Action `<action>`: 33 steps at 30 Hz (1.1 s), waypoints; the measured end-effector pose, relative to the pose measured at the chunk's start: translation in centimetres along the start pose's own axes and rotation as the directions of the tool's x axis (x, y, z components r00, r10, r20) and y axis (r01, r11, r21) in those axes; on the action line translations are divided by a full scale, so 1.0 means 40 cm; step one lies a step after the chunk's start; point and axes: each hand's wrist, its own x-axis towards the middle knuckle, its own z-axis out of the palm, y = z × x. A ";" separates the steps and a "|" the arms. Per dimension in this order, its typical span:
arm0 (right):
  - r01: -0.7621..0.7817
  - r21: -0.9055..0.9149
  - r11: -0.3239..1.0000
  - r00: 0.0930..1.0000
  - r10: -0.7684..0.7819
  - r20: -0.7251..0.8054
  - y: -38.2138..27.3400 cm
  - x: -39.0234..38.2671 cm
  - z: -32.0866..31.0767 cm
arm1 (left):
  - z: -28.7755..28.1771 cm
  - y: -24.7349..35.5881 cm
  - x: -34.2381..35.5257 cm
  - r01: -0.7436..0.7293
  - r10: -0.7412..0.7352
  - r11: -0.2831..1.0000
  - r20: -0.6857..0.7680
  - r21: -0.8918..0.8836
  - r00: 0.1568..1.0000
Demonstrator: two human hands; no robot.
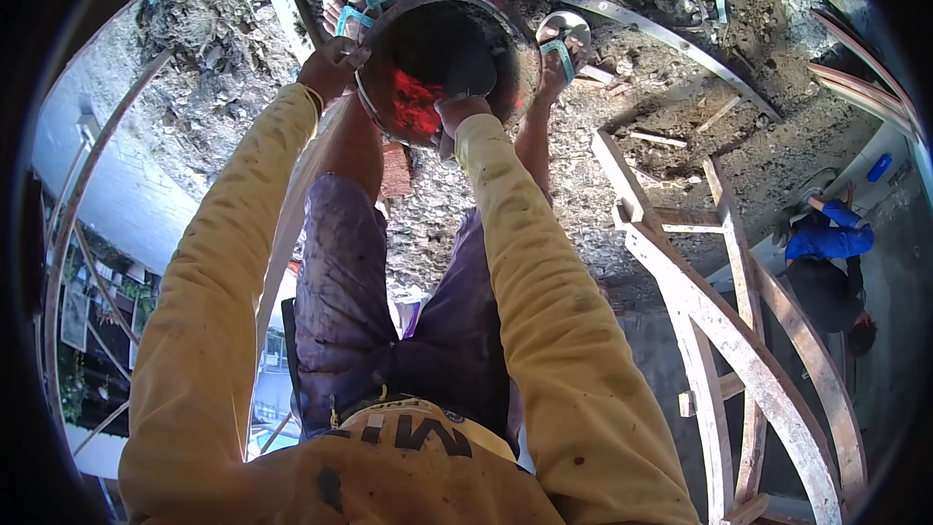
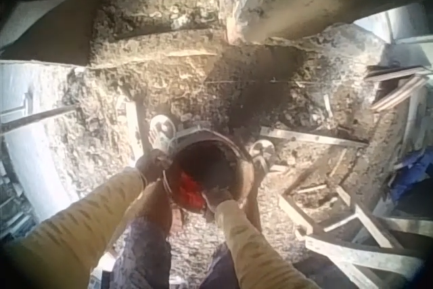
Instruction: Apply plaster to a corner of a wall using a trowel and a float.
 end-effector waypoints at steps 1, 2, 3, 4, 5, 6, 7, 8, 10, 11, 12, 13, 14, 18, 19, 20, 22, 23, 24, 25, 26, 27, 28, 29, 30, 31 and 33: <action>0.055 -0.076 0.996 0.998 -0.058 -0.036 0.003 -0.001 0.010 | -0.003 0.003 -0.004 0.045 -0.044 0.999 0.038 -0.026 0.998; 0.052 -0.068 0.996 0.998 -0.054 -0.033 0.002 -0.002 0.011 | -0.002 0.008 -0.008 0.092 -0.088 0.994 0.077 -0.051 0.993; 0.035 -0.040 0.999 0.999 -0.036 -0.041 -0.002 -0.001 0.008 | 0.004 0.014 -0.011 0.093 -0.089 0.995 0.082 -0.044 0.993; 0.025 -0.013 1.000 0.999 -0.026 -0.047 -0.012 -0.005 0.007 | 0.006 0.013 -0.009 0.103 -0.096 0.991 0.083 -0.089 0.992; 0.029 -0.008 1.000 0.999 -0.029 -0.045 -0.011 0.009 0.001 | 0.008 0.012 -0.006 0.113 -0.102 0.985 0.085 -0.134 0.991; 0.047 -0.054 0.997 0.999 -0.048 -0.025 -0.014 0.019 -0.008 | 0.012 0.012 -0.001 0.109 -0.098 0.986 0.085 -0.129 0.991; 0.072 -0.105 0.992 0.997 -0.072 0.011 -0.020 0.030 0.002 | 0.001 -0.015 0.006 0.067 -0.063 0.995 0.053 -0.072 0.997; 0.071 -0.104 0.992 0.997 -0.070 0.022 -0.027 0.007 0.016 | -0.004 -0.025 0.003 0.033 -0.032 0.999 0.031 -0.017 0.999; 0.057 0.042 0.998 0.998 -0.055 -0.039 -0.034 -0.040 0.018 | -0.006 -0.024 -0.013 0.106 -0.100 0.989 0.065 -0.104 0.993; 0.056 0.044 0.997 0.998 -0.054 -0.042 -0.030 -0.050 0.010 | -0.003 -0.008 -0.019 0.176 -0.157 0.965 0.108 -0.196 0.982; 0.072 0.059 0.996 0.997 -0.071 -0.024 -0.027 -0.060 0.001 | 0.003 -0.001 -0.022 0.176 -0.157 0.965 0.110 -0.195 0.981; 0.093 0.075 0.993 0.996 -0.093 -0.005 -0.028 -0.062 -0.007 | 0.001 0.005 -0.021 0.181 -0.160 0.964 0.120 -0.194 0.980; 0.096 0.078 0.992 0.995 -0.096 -0.002 -0.029 -0.062 -0.015 | -0.003 0.007 -0.021 0.187 -0.164 0.963 0.130 -0.193 0.978; 0.024 0.207 0.978 0.987 -0.055 0.148 -0.001 -0.022 -0.059 | 0.004 0.032 -0.023 0.211 -0.184 0.958 0.147 -0.196 0.972; 0.042 0.223 0.974 0.973 -0.091 0.211 0.004 -0.021 -0.062 | 0.000 0.035 -0.023 0.215 -0.189 0.956 0.143 -0.197 0.971; 0.060 0.240 0.969 0.954 -0.126 0.271 0.008 -0.018 -0.062 | -0.003 0.037 -0.022 0.220 -0.194 0.955 0.141 -0.199 0.971; 0.104 0.222 0.969 0.955 -0.160 0.249 0.015 -0.018 -0.048 | -0.008 0.036 -0.025 0.218 -0.192 0.955 0.140 -0.200 0.971; 0.147 0.198 0.969 0.956 -0.190 0.223 0.017 -0.022 -0.038 | -0.011 0.033 -0.027 0.218 -0.191 0.954 0.141 -0.207 0.971; 0.144 0.200 0.969 0.956 -0.188 0.226 0.018 -0.027 -0.030 | -0.015 0.031 -0.026 0.221 -0.194 0.954 0.142 -0.205 0.971; 0.161 0.212 0.964 0.954 -0.207 0.218 0.023 -0.026 -0.026 | -0.017 0.026 -0.023 0.229 -0.201 0.952 0.149 -0.202 0.968; 0.177 0.224 0.958 0.951 -0.225 0.210 0.026 -0.025 -0.022 | -0.020 0.022 -0.021 0.237 -0.208 0.951 0.157 -0.200 0.965; 0.177 0.226 0.958 0.951 -0.225 0.212 0.031 -0.025 -0.020 | -0.022 0.018 -0.021 0.238 -0.209 0.951 0.156 -0.197 0.965; 0.231 0.236 0.944 0.934 -0.283 0.216 0.041 -0.020 -0.026 | -0.017 0.020 -0.020 0.257 -0.225 0.943 0.165 -0.213 0.960; 0.285 0.246 0.926 0.914 -0.340 0.219 0.048 -0.016 -0.034 | -0.012 0.023 -0.018 0.276 -0.239 0.934 0.175 -0.229 0.955; 0.286 0.248 0.926 0.915 -0.341 0.217 0.050 -0.010 -0.046 | -0.007 0.028 -0.016 0.274 -0.237 0.934 0.177 -0.229 0.955; 0.255 0.244 0.936 0.921 -0.312 0.232 0.047 -0.016 -0.048 | -0.007 0.026 -0.019 0.275 -0.240 0.934 0.170 -0.227 0.956; 0.224 0.240 0.944 0.927 -0.283 0.247 0.040 -0.029 -0.051 | -0.007 0.025 -0.023 0.277 -0.244 0.935 0.163 -0.224 0.956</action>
